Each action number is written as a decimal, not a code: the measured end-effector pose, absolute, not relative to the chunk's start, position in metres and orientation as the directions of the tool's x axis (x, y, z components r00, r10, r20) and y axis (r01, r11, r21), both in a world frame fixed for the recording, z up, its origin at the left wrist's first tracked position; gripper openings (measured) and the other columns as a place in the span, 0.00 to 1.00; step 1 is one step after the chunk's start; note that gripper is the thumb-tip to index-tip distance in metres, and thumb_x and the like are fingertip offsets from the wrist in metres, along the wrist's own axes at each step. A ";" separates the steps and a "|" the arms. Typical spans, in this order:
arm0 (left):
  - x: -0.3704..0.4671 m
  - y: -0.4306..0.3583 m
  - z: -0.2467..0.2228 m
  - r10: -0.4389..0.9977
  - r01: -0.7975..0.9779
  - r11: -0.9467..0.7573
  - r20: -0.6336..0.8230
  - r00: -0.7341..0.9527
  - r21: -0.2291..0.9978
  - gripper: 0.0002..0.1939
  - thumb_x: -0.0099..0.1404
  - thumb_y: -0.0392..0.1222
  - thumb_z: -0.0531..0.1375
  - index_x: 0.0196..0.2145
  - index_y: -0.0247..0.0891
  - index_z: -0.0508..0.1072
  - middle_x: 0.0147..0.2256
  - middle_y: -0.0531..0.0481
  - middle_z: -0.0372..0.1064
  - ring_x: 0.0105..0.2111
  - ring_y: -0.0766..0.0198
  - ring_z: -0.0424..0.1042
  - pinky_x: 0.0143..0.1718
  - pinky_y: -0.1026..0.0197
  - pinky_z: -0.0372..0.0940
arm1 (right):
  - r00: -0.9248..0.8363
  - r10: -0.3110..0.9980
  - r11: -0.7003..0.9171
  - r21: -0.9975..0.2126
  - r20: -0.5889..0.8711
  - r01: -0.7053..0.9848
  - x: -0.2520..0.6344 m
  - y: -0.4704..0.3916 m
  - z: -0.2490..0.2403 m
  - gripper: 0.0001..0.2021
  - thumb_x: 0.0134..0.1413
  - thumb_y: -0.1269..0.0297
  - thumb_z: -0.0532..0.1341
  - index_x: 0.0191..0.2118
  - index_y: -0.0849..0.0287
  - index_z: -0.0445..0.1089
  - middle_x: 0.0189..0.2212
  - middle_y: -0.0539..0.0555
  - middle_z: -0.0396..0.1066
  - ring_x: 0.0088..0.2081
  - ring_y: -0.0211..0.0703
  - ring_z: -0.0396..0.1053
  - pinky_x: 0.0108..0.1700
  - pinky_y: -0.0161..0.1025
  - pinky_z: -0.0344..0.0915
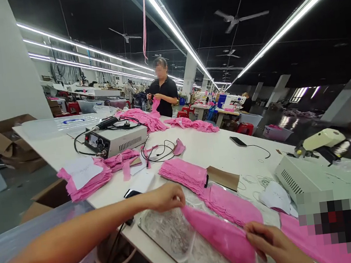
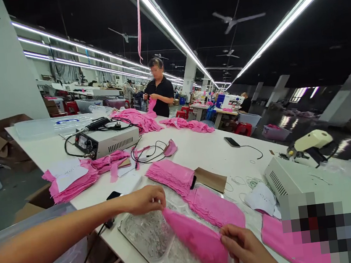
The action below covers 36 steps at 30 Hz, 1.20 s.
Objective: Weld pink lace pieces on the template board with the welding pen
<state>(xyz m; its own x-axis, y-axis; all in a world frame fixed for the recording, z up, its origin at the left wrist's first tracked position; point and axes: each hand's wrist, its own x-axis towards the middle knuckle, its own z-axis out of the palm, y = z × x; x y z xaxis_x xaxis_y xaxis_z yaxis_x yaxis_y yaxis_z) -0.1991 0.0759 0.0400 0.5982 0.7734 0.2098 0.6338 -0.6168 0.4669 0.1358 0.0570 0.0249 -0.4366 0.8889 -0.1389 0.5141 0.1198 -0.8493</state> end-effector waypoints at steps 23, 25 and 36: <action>-0.274 0.161 0.055 0.910 0.877 -0.391 0.262 0.322 0.279 0.15 0.69 0.44 0.58 0.51 0.36 0.69 0.51 0.43 0.66 0.47 0.58 0.69 0.49 0.49 0.67 | -0.477 0.766 0.642 -0.503 0.431 0.578 0.043 0.185 0.023 0.18 0.53 0.49 0.58 0.44 0.54 0.71 0.28 0.51 0.72 0.21 0.37 0.64 0.26 0.37 0.64; -0.261 0.151 0.064 0.889 0.847 -0.439 0.283 0.361 0.300 0.11 0.67 0.38 0.58 0.46 0.36 0.73 0.52 0.43 0.66 0.49 0.58 0.68 0.52 0.52 0.64 | -0.365 0.824 0.563 -0.553 0.434 0.614 0.066 0.174 0.032 0.18 0.51 0.49 0.59 0.41 0.56 0.72 0.29 0.52 0.73 0.23 0.37 0.64 0.28 0.37 0.64; -0.127 0.134 0.044 0.722 0.638 -0.689 0.238 0.650 0.344 0.07 0.64 0.36 0.57 0.37 0.38 0.76 0.40 0.47 0.70 0.39 0.62 0.70 0.42 0.61 0.63 | -0.117 0.948 0.298 -0.702 0.294 0.647 0.171 0.111 0.004 0.19 0.48 0.51 0.60 0.40 0.60 0.74 0.30 0.54 0.73 0.26 0.38 0.65 0.29 0.37 0.64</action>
<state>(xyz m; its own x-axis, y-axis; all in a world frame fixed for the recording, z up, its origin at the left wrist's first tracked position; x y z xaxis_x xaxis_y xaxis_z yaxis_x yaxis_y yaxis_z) -0.1266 0.1344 0.0445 0.6504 0.7215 0.2375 0.6381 -0.6886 0.3445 0.1709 0.1111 0.0037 -0.1170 0.9485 0.2944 0.6472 0.2977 -0.7018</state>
